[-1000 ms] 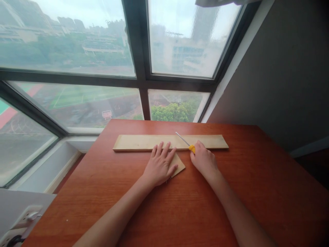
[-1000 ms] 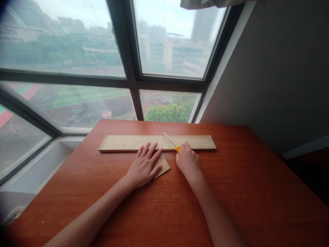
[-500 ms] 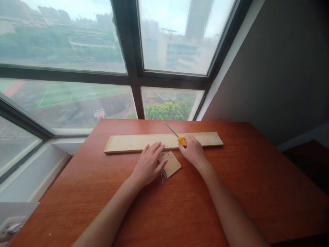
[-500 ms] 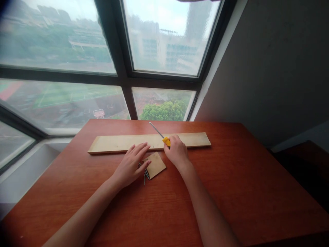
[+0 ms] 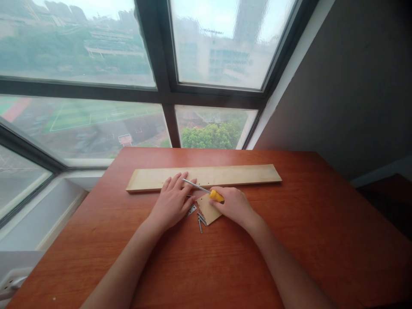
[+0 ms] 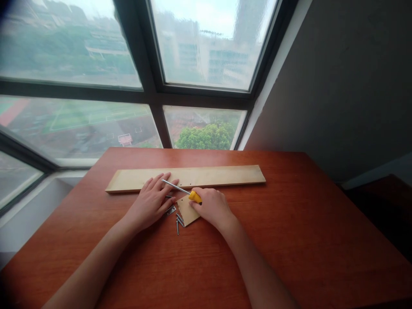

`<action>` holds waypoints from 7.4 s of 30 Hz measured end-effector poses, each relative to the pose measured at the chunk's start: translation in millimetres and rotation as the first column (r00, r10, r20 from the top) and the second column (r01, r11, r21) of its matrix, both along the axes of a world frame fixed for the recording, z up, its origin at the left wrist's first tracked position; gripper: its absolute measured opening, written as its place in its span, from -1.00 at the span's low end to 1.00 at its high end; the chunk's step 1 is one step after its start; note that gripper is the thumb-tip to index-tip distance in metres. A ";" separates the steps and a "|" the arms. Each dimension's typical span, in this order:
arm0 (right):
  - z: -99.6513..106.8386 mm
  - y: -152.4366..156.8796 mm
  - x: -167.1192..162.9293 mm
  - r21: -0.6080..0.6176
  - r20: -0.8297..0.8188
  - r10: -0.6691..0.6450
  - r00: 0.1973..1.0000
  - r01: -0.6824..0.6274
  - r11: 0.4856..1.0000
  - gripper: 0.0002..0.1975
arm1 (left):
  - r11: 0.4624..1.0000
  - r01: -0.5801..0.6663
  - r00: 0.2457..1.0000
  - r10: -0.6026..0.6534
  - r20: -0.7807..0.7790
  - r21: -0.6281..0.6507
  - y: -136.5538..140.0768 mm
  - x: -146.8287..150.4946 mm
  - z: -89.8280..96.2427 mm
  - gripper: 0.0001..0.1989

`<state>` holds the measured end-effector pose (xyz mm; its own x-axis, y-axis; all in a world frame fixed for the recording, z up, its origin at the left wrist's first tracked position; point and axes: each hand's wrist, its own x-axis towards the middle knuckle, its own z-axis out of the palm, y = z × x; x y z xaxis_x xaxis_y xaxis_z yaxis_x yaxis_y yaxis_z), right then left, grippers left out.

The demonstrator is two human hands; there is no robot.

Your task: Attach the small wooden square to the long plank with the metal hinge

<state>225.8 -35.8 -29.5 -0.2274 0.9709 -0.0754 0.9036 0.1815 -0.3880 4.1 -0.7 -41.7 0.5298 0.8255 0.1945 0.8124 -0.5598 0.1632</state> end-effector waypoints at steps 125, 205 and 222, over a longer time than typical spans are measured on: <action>22.0 3.9 53.5 0.150 -0.031 -0.453 0.891 0.452 0.879 -0.72 | 0.956 0.031 0.993 -0.063 -0.101 -0.292 -14.3 -14.5 43.8 -0.82; 12.7 -15.8 -6.9 0.215 -0.685 0.161 0.711 -0.014 0.977 -0.84 | 0.679 0.307 0.471 0.500 0.727 -0.666 -24.4 17.4 46.4 -0.74; 15.3 -14.8 -7.7 -0.115 -0.910 -0.032 0.414 -0.177 0.977 -0.72 | 0.659 0.356 0.426 0.517 0.743 -0.663 -25.6 17.8 44.9 -0.77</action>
<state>218.1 -50.6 -14.2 -0.3332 0.9406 0.0648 -0.0045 0.0671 -0.9977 21.8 -26.3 3.2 0.3580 0.9240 -0.1346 0.0109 0.1400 0.9901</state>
